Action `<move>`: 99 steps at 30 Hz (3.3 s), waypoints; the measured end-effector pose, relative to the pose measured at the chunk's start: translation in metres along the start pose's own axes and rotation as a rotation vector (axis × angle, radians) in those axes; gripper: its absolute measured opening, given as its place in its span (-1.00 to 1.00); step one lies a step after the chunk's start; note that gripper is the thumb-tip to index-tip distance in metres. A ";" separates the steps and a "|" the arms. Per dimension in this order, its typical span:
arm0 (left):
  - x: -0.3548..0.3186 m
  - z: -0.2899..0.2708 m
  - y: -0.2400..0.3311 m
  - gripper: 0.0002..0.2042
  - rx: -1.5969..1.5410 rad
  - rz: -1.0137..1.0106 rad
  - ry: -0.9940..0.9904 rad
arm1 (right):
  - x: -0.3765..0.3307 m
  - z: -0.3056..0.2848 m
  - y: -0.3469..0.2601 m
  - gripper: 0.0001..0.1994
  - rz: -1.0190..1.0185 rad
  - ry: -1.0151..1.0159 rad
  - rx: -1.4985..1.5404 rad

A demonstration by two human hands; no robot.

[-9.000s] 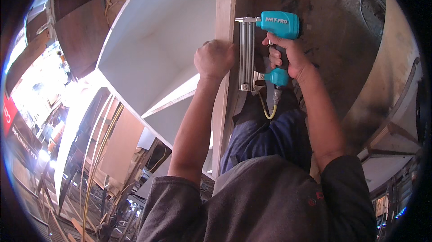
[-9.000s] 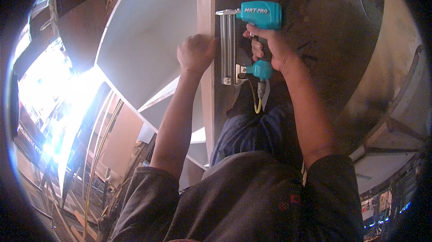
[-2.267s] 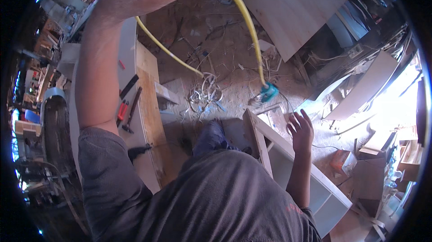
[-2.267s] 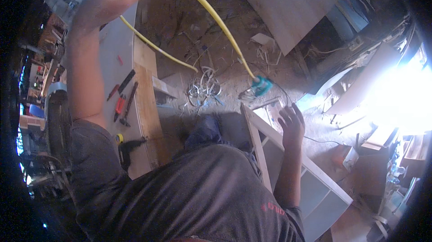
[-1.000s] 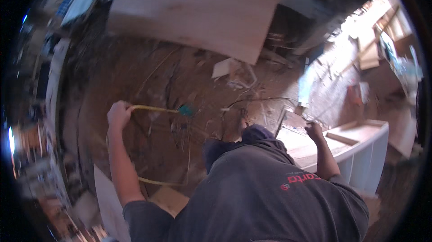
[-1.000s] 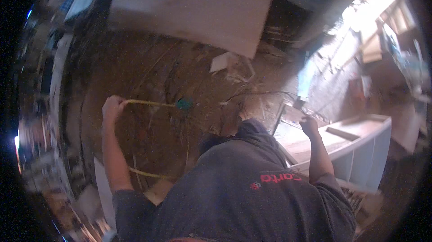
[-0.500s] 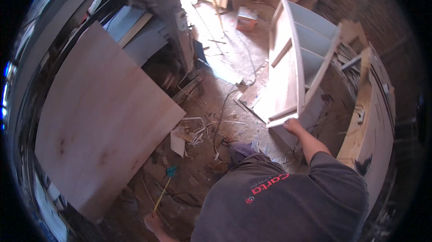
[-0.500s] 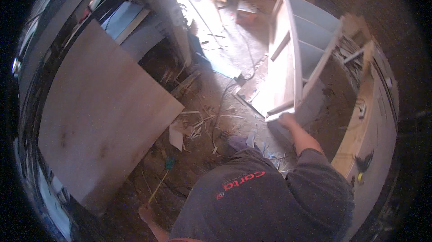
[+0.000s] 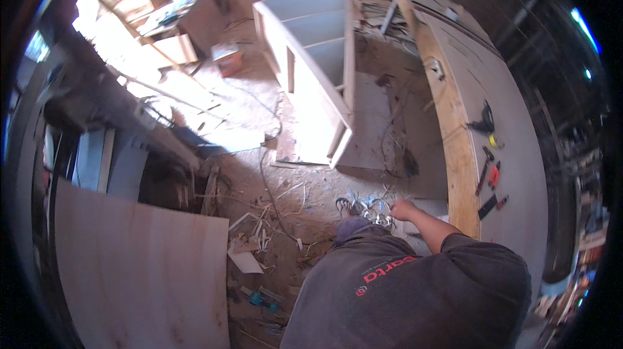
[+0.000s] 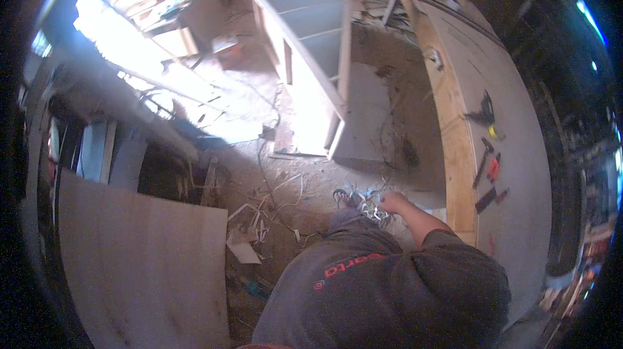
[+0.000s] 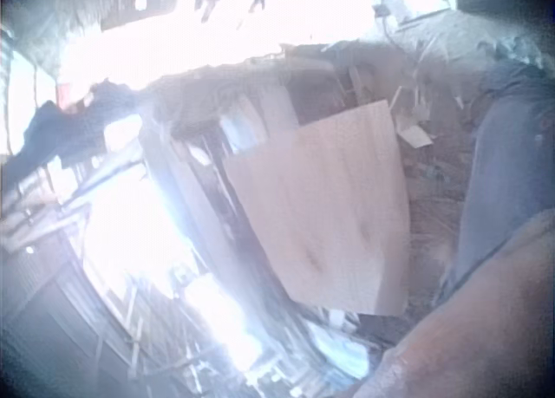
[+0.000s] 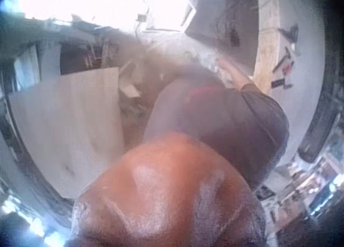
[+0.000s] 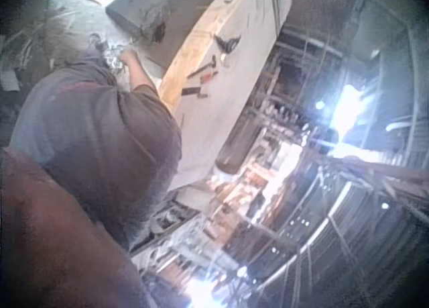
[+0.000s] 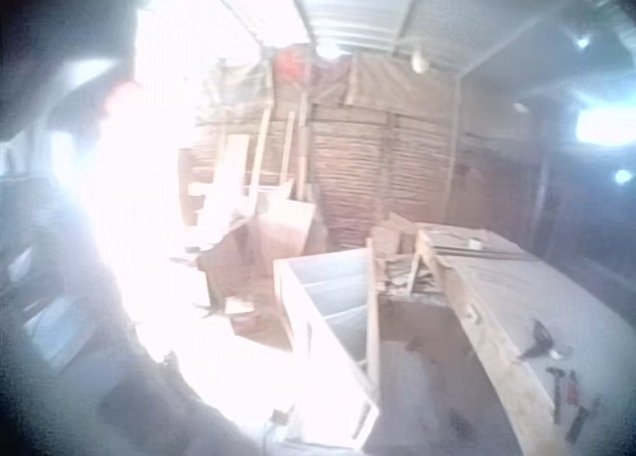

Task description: The person assembles a white wooden cabinet by attaching trim pieces to its edges. They use a pneumatic nail gun to secure the trim and a corded drill to drive screws into the joints. The person handles screws and positions the trim along the cabinet's curved edges.

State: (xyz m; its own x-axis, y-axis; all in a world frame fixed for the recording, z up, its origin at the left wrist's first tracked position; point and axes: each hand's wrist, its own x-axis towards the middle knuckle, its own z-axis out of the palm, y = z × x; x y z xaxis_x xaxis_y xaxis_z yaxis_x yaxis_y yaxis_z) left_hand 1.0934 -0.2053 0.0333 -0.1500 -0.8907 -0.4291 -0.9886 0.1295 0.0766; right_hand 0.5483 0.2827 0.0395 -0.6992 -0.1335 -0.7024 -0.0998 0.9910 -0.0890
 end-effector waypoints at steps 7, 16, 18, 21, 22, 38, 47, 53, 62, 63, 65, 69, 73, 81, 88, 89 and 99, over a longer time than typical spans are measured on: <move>0.089 0.012 0.186 -0.70 -0.246 0.428 -0.141 | -0.032 -0.090 -0.002 -0.73 0.028 0.439 0.372; 0.024 0.059 0.498 -0.78 -0.038 0.822 -0.373 | 0.008 -0.197 0.201 -0.87 0.128 1.018 0.620; 0.005 0.082 0.551 -0.78 0.007 0.889 -0.336 | 0.004 -0.227 0.248 -0.88 0.223 1.118 0.582; -0.020 0.097 0.613 -0.81 0.124 0.947 -0.315 | -0.009 -0.260 0.302 -0.86 0.330 1.110 0.588; -0.026 0.099 0.637 -0.81 0.188 0.976 -0.324 | -0.013 -0.267 0.315 -0.85 0.326 1.124 0.526; -0.061 0.074 1.029 -0.59 0.150 1.213 -0.068 | 0.162 -0.432 0.295 -0.90 0.264 0.976 0.634; -0.009 0.060 1.283 -0.43 0.261 1.026 -0.176 | 0.225 -0.535 0.377 -0.87 0.608 0.956 0.784; 0.025 0.085 1.423 -0.53 -0.137 0.703 -0.551 | 0.338 -0.602 0.447 -0.84 0.580 0.948 0.680; -0.006 0.142 1.460 -0.63 0.198 0.713 -0.380 | 0.568 -0.862 0.510 -0.84 0.198 1.044 0.743; -0.006 0.146 1.462 -0.62 0.140 0.730 -0.372 | 0.586 -0.887 0.511 -0.84 0.120 1.107 0.726; 0.000 0.160 1.474 -0.63 -0.080 0.672 -0.404 | 0.614 -0.926 0.517 -0.85 0.168 1.104 0.633; 0.037 0.171 1.538 -0.66 0.252 0.639 -0.435 | 0.648 -0.961 0.533 -0.83 0.319 1.160 0.599; 0.061 0.136 1.658 -0.72 0.107 0.610 -0.660 | 0.670 -0.981 0.555 -0.81 0.546 1.198 0.714; 0.033 0.077 1.886 -0.64 -0.392 0.663 -0.568 | 0.740 -1.073 0.687 -0.65 0.676 1.171 0.475; -0.029 0.094 1.860 -0.78 -0.175 0.566 -0.621 | 0.889 -1.179 0.882 -0.40 0.673 1.240 0.472; -0.041 0.096 1.846 -0.77 -0.146 0.651 -0.685 | 0.909 -1.187 0.900 -0.39 0.668 1.246 0.467; -0.086 0.088 1.833 -0.66 0.058 0.565 -0.789 | 0.979 -1.204 0.952 -0.50 0.920 0.990 0.399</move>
State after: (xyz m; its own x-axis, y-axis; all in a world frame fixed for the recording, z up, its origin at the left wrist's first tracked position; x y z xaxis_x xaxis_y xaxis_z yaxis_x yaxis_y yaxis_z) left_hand -0.7069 0.1468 0.1318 -0.5473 -0.1447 -0.8244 -0.7639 0.4888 0.4213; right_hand -1.0835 1.0860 0.1178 -0.6219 0.7692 0.1471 0.7466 0.6390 -0.1853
